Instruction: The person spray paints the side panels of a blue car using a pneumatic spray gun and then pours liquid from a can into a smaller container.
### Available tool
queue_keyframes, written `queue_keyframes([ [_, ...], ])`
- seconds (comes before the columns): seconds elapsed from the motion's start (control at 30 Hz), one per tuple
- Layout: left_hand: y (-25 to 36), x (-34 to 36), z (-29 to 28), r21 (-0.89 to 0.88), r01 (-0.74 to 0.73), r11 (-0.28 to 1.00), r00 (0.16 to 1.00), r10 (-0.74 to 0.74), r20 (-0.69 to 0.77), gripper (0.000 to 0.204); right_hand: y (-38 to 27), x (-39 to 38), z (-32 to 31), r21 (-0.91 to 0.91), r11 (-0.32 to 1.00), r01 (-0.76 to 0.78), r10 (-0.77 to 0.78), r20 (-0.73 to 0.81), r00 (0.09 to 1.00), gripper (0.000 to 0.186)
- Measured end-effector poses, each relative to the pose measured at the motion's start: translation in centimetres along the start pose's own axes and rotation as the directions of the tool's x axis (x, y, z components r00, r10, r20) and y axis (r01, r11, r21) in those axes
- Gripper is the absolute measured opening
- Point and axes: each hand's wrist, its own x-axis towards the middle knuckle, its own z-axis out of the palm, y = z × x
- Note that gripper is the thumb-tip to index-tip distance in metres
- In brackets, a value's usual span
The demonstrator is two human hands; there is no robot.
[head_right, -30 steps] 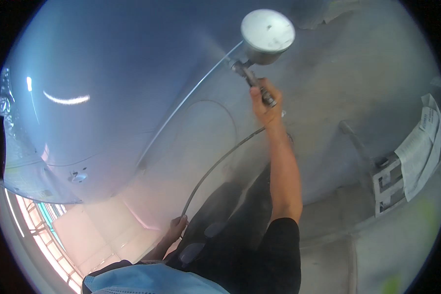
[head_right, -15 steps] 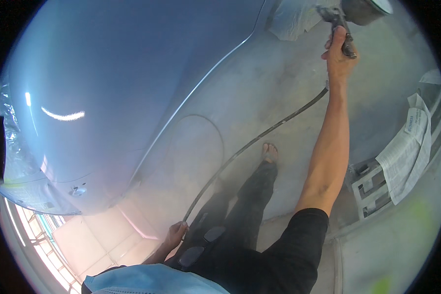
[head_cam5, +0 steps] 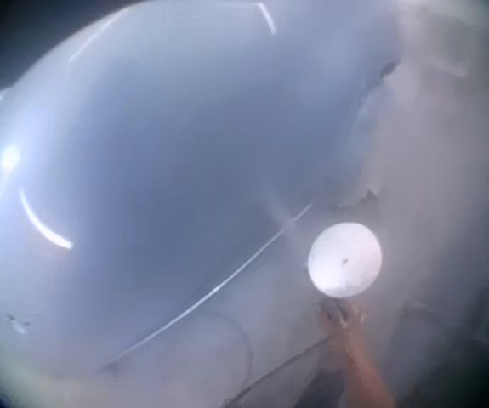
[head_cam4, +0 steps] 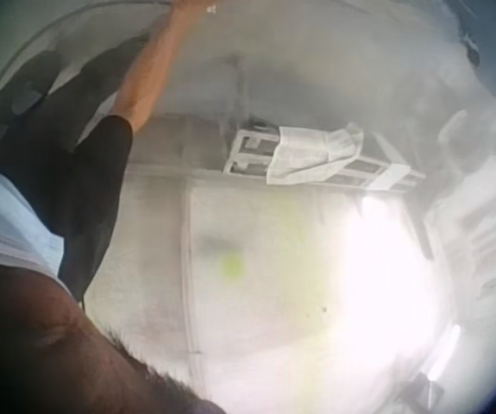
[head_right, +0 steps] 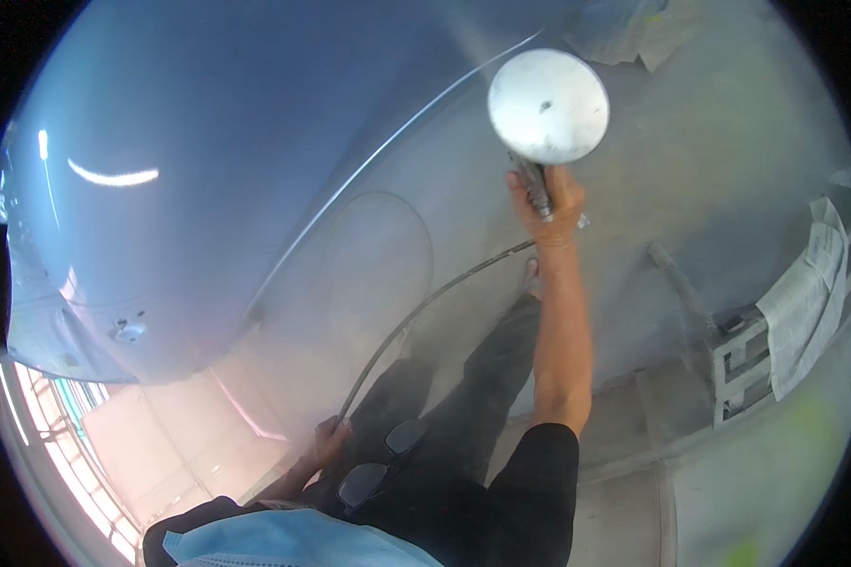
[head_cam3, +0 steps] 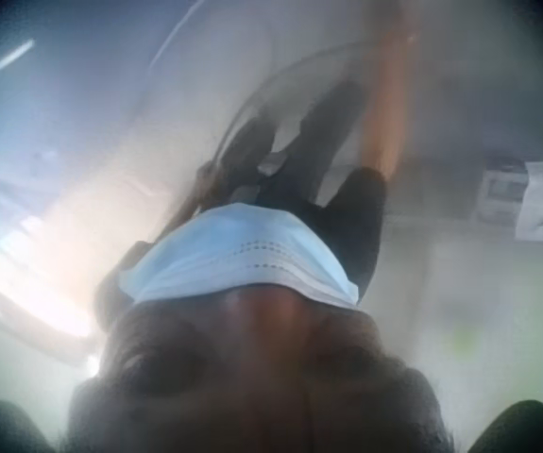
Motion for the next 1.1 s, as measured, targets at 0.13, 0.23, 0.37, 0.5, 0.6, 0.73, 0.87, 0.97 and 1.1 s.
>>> queue_keyframes([
  [0.13,-5.6,0.2,-1.7,0.043,0.191,0.981,0.981,-0.192,0.036,0.058,-4.6,-5.6,5.0,0.131,0.984,0.122,-0.127,0.031,0.991,0.032],
  [0.23,-12.5,0.2,-1.3,-0.036,0.208,0.977,0.973,-0.211,-0.092,0.056,-6.9,-11.5,9.3,0.191,0.979,0.072,-0.100,0.138,0.985,0.041],
  [0.37,-11.6,-0.1,-3.5,-0.178,0.192,0.965,0.980,-0.197,-0.009,0.054,-8.6,-19.3,14.0,0.269,0.957,0.108,-0.173,0.230,0.958,0.050],
  [0.5,-11.8,-0.4,-4.8,-0.186,0.151,0.971,0.987,-0.159,-0.029,0.052,-13.0,-24.3,18.3,0.295,0.954,0.047,-0.165,0.391,0.905,0.046],
  [0.6,-14.5,-0.3,-4.6,-0.185,0.179,0.966,0.982,-0.187,-0.026,0.051,-17.7,-26.1,21.0,0.298,0.952,-0.067,-0.089,0.479,0.873,0.043],
  [0.73,-14.1,0.3,-4.6,-0.220,0.235,0.947,0.970,-0.244,-0.010,0.053,-20.5,-27.7,22.7,0.386,0.908,-0.165,-0.061,0.509,0.859,0.041],
  [0.87,-16.0,0.6,-4.2,-0.200,0.189,0.961,0.978,-0.202,-0.047,0.056,-19.4,-27.2,20.9,0.394,0.810,-0.434,0.071,0.669,0.740,0.044],
  [0.97,-16.5,0.9,-3.9,-0.043,0.299,0.953,0.954,-0.300,-0.002,0.058,-16.8,-23.7,18.3,0.407,0.775,-0.485,0.174,0.600,0.781,0.053],
  [1.1,-10.4,0.3,-3.5,-0.175,0.161,0.971,0.987,-0.161,0.013,0.059,-11.5,-18.1,14.1,0.454,0.763,-0.460,0.235,0.468,0.852,0.060],
])
